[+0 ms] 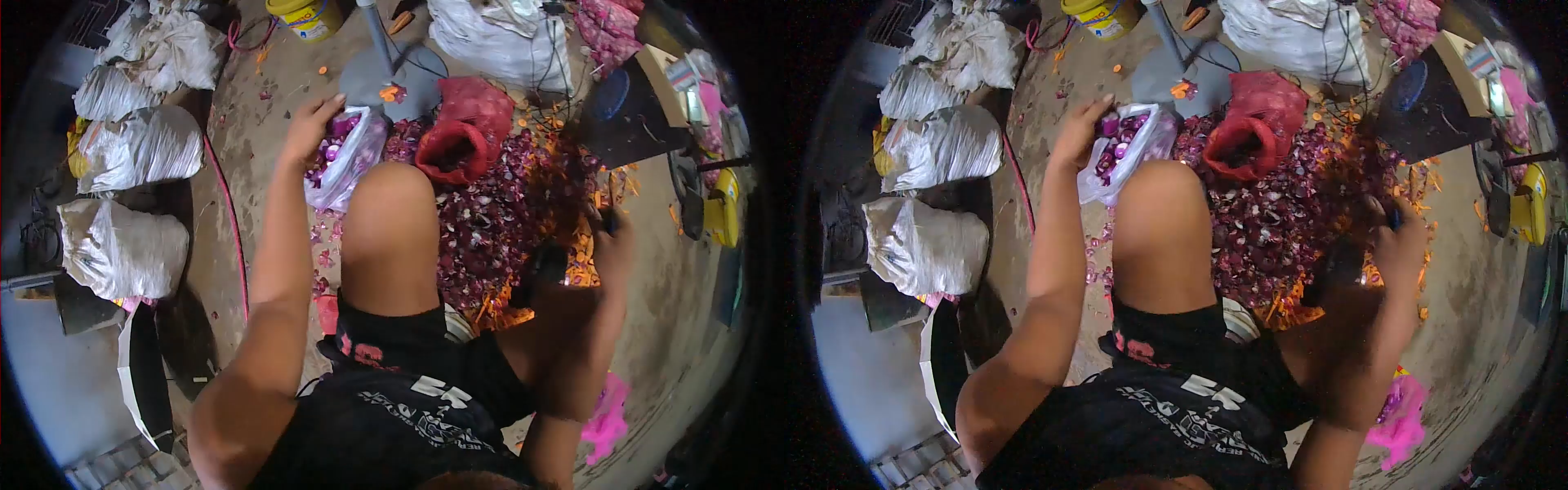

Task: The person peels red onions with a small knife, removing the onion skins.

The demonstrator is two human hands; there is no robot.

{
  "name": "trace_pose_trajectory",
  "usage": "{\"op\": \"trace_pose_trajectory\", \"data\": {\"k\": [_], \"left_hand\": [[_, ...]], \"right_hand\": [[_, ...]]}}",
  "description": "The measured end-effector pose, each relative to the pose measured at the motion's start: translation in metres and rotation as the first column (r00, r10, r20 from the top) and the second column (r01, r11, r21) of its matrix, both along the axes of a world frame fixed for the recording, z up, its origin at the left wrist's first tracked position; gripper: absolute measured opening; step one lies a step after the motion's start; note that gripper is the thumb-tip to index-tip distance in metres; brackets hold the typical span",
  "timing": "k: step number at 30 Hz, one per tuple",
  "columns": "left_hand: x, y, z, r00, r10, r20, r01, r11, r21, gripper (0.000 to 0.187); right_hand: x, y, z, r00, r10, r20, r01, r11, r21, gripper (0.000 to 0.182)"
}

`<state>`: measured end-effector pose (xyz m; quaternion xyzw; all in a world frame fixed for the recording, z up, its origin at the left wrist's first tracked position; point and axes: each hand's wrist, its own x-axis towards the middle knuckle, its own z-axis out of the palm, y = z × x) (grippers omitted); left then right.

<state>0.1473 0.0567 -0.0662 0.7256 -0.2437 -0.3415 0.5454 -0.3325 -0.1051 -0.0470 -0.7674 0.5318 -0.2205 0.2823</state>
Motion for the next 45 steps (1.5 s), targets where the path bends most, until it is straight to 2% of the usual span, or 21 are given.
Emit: {"op": "trace_pose_trajectory", "data": {"k": [1, 3, 4, 5, 7, 9, 11, 14, 17, 20, 22, 23, 24, 26, 28, 31, 34, 35, 38, 41, 45], "left_hand": [[0.025, 0.008, -0.032, 0.998, 0.070, -0.003, -0.069, 0.991, 0.111, 0.044], [0.057, 0.023, -0.082, 0.991, 0.096, 0.099, -0.119, 0.954, 0.274, 0.047], [0.072, 0.030, -0.108, 0.984, 0.099, 0.145, -0.145, 0.925, 0.352, 0.049], [0.094, 0.043, -0.162, 0.934, -0.041, 0.355, -0.109, 0.913, 0.394, 0.051], [0.137, 0.067, -0.267, 0.627, -0.277, 0.728, -0.176, 0.860, 0.479, 0.055], [0.102, 0.079, -0.294, 0.752, -0.327, 0.572, -0.263, 0.646, 0.716, 0.071], [0.078, 0.090, -0.306, 0.839, -0.198, 0.507, -0.266, 0.664, 0.699, 0.085], [0.064, 0.080, -0.307, 0.851, -0.187, 0.490, -0.333, 0.529, 0.781, 0.088], [0.077, 0.076, -0.304, 0.784, -0.123, 0.608, -0.445, 0.572, 0.689, 0.085], [0.059, 0.044, -0.268, 0.568, -0.108, 0.816, -0.438, 0.800, 0.411, 0.072], [0.036, 0.001, -0.251, 0.545, -0.148, 0.825, -0.136, 0.955, 0.262, 0.049], [0.021, -0.025, -0.248, 0.697, -0.264, 0.666, 0.063, 0.949, 0.310, 0.041], [0.005, -0.051, -0.250, 0.792, -0.386, 0.473, 0.262, 0.915, 0.307, 0.033], [-0.032, -0.098, -0.265, 0.649, -0.602, 0.466, 0.569, 0.790, 0.228, 0.029], [-0.060, -0.135, -0.297, 0.427, -0.728, 0.536, 0.741, 0.622, 0.254, 0.029], [-0.087, -0.188, -0.331, 0.094, -0.951, 0.295, 0.634, 0.285, 0.719, 0.031], [-0.076, -0.192, -0.385, 0.322, -0.884, 0.339, 0.501, 0.463, 0.731, 0.034], [-0.070, -0.186, -0.403, 0.391, -0.848, 0.359, 0.442, 0.515, 0.734, 0.036], [-0.047, -0.150, -0.447, 0.155, -0.821, 0.550, 0.488, 0.548, 0.679, 0.039], [-0.056, -0.146, -0.413, 0.233, -0.851, 0.472, 0.480, 0.522, 0.705, 0.043], [-0.071, -0.166, -0.356, 0.228, -0.960, 0.164, 0.445, 0.253, 0.859, 0.046]], "right_hand": [[0.002, 0.002, -0.002, 1.000, -0.020, -0.020, 0.021, 1.000, 0.019, 0.021], [0.009, 0.004, -0.003, 0.996, -0.061, -0.064, 0.064, 0.997, 0.048, 0.024], [0.017, 0.009, 0.003, 0.999, -0.054, -0.002, 0.054, 0.996, 0.070, 0.030], [0.023, 0.013, 0.005, 0.998, -0.053, -0.032, 0.056, 0.995, 0.087, 0.030], [0.029, 0.015, 0.006, 0.993, -0.070, -0.095, 0.081, 0.990, 0.114, 0.031], [0.027, 0.011, 0.000, 0.975, -0.046, -0.217, 0.075, 0.989, 0.127, 0.032], [0.022, 0.007, -0.007, 0.954, -0.046, -0.297, 0.092, 0.986, 0.141, 0.031], [0.021, -0.004, -0.019, 0.935, -0.043, -0.352, 0.105, 0.981, 0.161, 0.025], [0.028, -0.015, -0.029, 0.928, 0.002, -0.373, 0.077, 0.977, 0.198, 0.020], [0.041, -0.030, -0.026, 0.938, 0.065, -0.341, 0.026, 0.966, 0.257, 0.017], [0.047, -0.039, -0.025, 0.919, 0.112, -0.378, -0.008, 0.964, 0.264, 0.017], [0.046, -0.044, -0.026, 0.907, 0.157, -0.390, -0.048, 0.960, 0.275, 0.017], [0.044, -0.048, -0.027, 0.894, 0.201, -0.401, -0.087, 0.954, 0.286, 0.019], [0.042, -0.054, -0.027, 0.887, 0.238, -0.397, -0.120, 0.946, 0.300, 0.019], [0.047, -0.053, -0.026, 0.903, 0.215, -0.372, -0.102, 0.948, 0.300, 0.016], [0.042, -0.053, -0.024, 0.911, 0.214, -0.351, -0.117, 0.954, 0.277, 0.015], [0.051, -0.054, -0.013, 0.916, 0.098, -0.388, 0.076, 0.909, 0.409, 0.030], [0.046, -0.055, -0.013, 0.923, 0.093, -0.373, 0.085, 0.897, 0.433, 0.032], [0.039, -0.063, -0.012, 0.935, 0.112, -0.336, 0.066, 0.877, 0.475, 0.038], [0.034, -0.068, -0.007, 0.931, 0.158, -0.328, 0.017, 0.881, 0.473, 0.038], [0.024, -0.057, -0.004, 0.951, 0.140, -0.277, 0.007, 0.883, 0.470, 0.036]]}}
